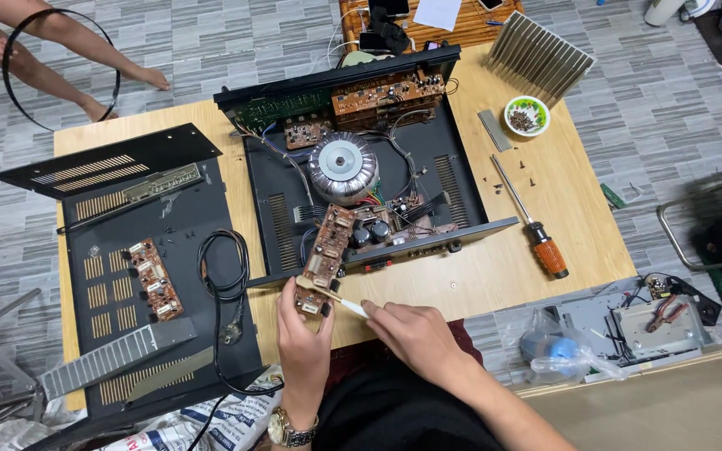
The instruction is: Disassembling and inspecting the internal components of an electronic amplifier
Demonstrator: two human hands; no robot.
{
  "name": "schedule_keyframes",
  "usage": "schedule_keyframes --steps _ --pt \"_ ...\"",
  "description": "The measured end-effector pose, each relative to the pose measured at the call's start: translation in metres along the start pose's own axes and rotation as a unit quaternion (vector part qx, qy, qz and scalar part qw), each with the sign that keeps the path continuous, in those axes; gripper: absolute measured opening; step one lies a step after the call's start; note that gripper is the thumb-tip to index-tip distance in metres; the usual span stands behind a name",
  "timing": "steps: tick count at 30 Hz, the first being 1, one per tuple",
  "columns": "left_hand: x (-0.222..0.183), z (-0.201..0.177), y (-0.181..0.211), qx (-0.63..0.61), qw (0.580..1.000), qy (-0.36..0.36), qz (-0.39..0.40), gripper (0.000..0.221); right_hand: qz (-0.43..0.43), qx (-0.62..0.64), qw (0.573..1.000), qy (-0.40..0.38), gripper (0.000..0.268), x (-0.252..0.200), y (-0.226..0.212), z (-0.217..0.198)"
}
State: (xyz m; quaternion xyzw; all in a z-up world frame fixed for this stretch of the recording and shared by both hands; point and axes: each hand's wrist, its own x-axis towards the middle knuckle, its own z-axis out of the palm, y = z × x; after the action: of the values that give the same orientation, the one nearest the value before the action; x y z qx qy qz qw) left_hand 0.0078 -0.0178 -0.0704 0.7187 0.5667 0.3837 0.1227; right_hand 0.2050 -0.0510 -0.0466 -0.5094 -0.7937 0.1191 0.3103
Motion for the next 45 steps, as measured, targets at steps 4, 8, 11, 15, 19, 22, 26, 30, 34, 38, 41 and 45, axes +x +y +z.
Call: schedule_keyframes --steps 4,8,11,15,19,22,26,30,34,38,41,45 --pt "0.001 0.0 0.0 -0.006 1.0 -0.006 -0.006 0.081 0.003 0.003 1.0 -0.017 0.022 -0.003 -0.002 -0.004" --pt "0.006 -0.004 0.002 -0.021 1.0 -0.022 -0.004 0.072 0.016 0.019 0.999 -0.043 0.021 -0.006 -0.004 -0.007" --pt "0.008 -0.007 0.006 -0.028 0.999 -0.035 -0.019 0.064 0.034 0.044 0.996 -0.073 0.02 -0.006 -0.007 -0.013" --pt "0.006 -0.004 0.008 -0.015 0.999 -0.037 -0.034 0.061 0.049 0.006 0.994 -0.094 0.011 -0.019 0.004 -0.007" --pt "-0.004 0.006 -0.001 -0.026 0.993 -0.049 -0.104 0.064 0.035 0.019 0.999 -0.034 0.02 -0.022 0.009 -0.005" --pt "0.001 -0.005 0.013 -0.092 0.98 -0.086 -0.156 0.07 0.059 0.009 0.998 -0.025 0.019 -0.019 0.008 -0.004" --pt "-0.003 -0.011 0.021 -0.185 0.903 -0.196 -0.334 0.075 0.076 -0.022 0.997 -0.017 0.017 -0.029 0.012 0.001" --pt "-0.016 0.011 0.009 -0.359 0.881 -0.088 -0.295 0.056 0.197 -0.052 0.977 -0.066 0.017 -0.041 0.016 0.004" --pt "-0.019 0.022 -0.003 -0.39 0.843 -0.105 -0.355 0.052 0.215 -0.095 0.972 -0.016 0.014 -0.062 0.029 0.024" --pt "-0.015 0.023 0.0 -0.406 0.818 -0.152 -0.378 0.047 0.254 -0.119 0.957 -0.068 0.012 -0.086 0.041 0.04" --pt "-0.003 0.017 0.013 -0.442 0.812 -0.158 -0.348 0.029 0.279 -0.133 0.948 -0.082 0.015 -0.101 0.045 0.05" --pt "0.0 0.02 0.018 -0.467 0.816 -0.142 -0.309 0.015 0.341 -0.132 0.93 -0.038 0.015 -0.116 0.046 0.063"
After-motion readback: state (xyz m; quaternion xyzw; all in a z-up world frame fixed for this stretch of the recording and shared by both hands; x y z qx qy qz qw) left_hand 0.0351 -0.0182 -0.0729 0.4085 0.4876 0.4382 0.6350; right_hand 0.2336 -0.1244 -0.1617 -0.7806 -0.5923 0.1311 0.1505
